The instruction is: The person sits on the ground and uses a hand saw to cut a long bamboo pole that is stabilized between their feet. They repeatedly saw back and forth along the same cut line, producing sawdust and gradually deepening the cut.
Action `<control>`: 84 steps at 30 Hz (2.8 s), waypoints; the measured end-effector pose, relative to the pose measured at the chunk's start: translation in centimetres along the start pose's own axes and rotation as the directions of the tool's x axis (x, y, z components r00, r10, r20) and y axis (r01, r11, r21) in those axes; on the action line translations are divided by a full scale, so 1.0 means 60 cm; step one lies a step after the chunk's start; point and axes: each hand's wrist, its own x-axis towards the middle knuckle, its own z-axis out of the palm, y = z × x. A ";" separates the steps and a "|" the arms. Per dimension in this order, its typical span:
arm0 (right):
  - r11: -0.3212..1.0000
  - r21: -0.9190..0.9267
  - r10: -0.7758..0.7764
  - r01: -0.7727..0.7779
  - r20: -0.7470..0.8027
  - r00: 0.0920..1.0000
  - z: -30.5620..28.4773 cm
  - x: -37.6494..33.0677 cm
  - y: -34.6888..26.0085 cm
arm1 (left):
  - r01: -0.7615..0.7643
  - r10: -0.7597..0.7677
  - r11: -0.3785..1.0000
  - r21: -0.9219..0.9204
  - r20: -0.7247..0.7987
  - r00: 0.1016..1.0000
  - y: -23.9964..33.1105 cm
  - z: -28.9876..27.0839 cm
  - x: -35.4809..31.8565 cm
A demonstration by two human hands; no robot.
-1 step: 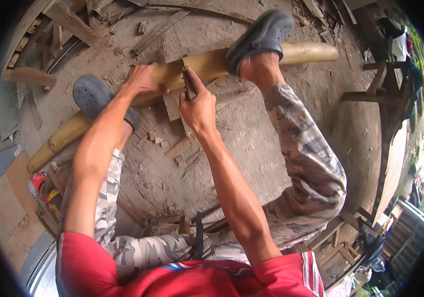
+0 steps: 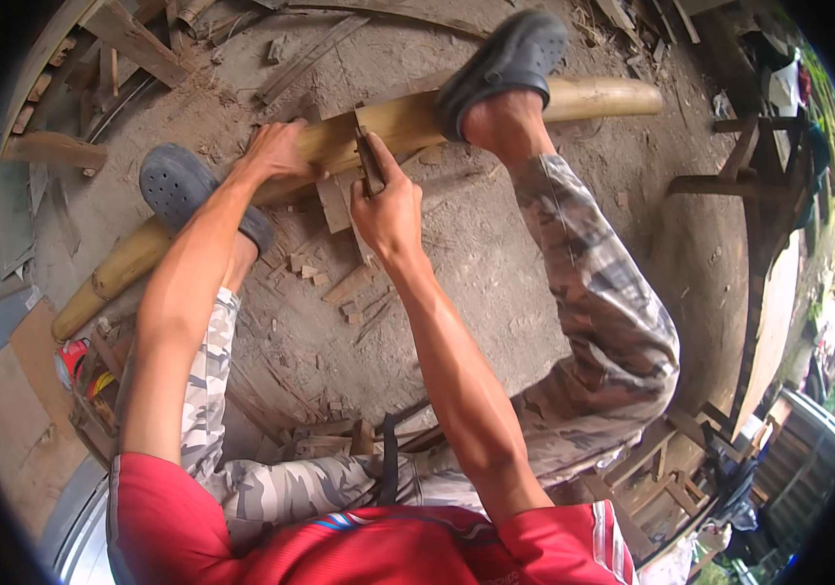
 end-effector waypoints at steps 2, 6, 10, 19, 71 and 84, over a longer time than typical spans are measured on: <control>0.999 0.013 0.049 -0.049 0.008 0.999 0.000 -0.019 -0.009 | -0.017 0.019 0.999 0.047 -0.033 0.999 -0.010 0.008 0.000; 0.999 -0.040 -0.008 0.011 0.072 0.997 -0.066 -0.199 -0.032 | -0.004 0.004 0.999 0.037 -0.008 1.000 -0.042 0.037 0.003; 0.996 0.012 0.086 -0.088 0.126 0.988 -0.141 -0.283 -0.039 | -0.011 0.012 0.999 0.033 -0.043 0.999 -0.051 0.031 0.022; 0.999 0.030 -0.022 0.023 -0.022 1.000 0.006 0.000 -0.001 | -0.046 0.046 0.999 0.012 -0.011 0.999 -0.012 0.003 0.016; 0.998 -0.020 0.062 -0.062 0.007 0.998 -0.023 -0.028 -0.032 | 0.053 -0.041 0.997 0.058 -0.193 0.980 0.013 0.049 -0.019; 0.999 0.020 -0.034 0.034 0.032 0.999 -0.062 -0.122 -0.021 | 0.026 -0.005 0.998 0.056 -0.347 0.938 0.019 0.105 -0.054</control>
